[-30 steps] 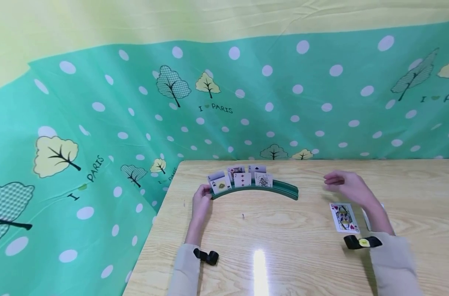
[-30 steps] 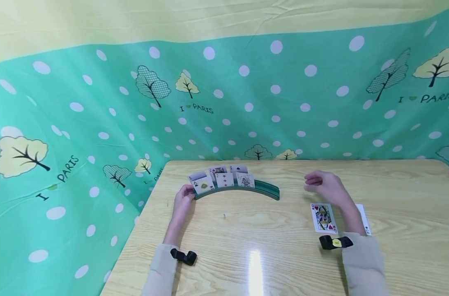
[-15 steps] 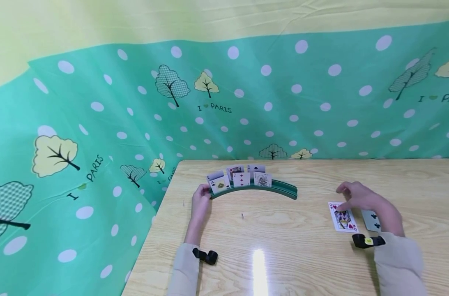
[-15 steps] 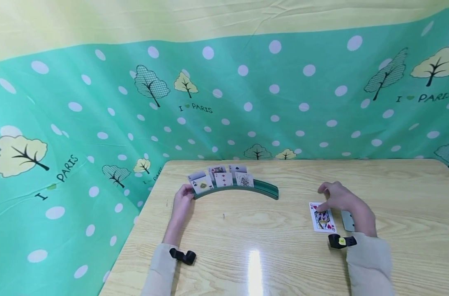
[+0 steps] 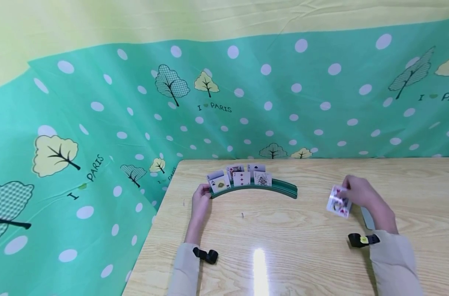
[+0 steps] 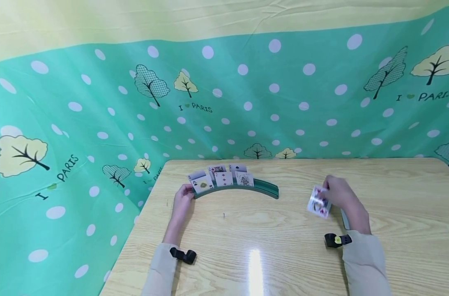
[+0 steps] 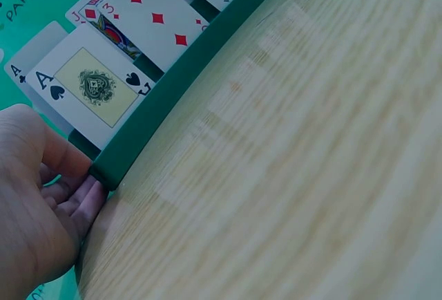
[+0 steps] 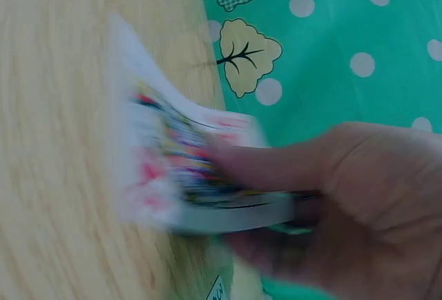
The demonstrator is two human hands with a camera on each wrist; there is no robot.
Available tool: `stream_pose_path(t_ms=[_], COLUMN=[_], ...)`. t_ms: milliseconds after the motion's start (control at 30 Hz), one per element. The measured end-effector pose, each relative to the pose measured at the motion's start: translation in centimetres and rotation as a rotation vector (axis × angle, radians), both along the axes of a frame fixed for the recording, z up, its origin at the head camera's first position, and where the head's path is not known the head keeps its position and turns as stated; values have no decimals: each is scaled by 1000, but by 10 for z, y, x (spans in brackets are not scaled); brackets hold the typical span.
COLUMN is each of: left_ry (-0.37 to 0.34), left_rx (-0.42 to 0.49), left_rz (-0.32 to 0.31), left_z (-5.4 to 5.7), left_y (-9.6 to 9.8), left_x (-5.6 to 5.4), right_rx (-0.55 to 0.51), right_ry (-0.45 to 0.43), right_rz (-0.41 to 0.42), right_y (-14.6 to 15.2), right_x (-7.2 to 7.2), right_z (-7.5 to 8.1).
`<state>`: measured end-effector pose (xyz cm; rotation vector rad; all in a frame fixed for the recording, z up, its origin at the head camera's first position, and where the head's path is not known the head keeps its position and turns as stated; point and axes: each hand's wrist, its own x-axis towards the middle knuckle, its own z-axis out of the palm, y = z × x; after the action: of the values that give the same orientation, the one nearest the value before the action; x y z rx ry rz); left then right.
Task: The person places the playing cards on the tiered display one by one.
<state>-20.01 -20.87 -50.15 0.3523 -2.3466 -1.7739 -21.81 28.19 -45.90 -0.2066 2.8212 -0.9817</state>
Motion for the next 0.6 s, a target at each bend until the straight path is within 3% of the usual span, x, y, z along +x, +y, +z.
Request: stream_pose_path(t_ms=[133,233,400,600], left_ry=[-2,2,1,-1], left_rx=[-3,-2,7,2], left_rz=[-2,-2,-3,-12], left_z=[1,1,2,0], left_y=[0,0,0,-1], left_x=[0,-1,-1,0], right_rx=[-77,-126,-216,-277], right_ry=[309,426,404,312], right_rz=[-207,-283,-325,-377], right_y=[-5,-6,-7,-11], right_x=[2,3,5,6], right_z=[8,14,21,25])
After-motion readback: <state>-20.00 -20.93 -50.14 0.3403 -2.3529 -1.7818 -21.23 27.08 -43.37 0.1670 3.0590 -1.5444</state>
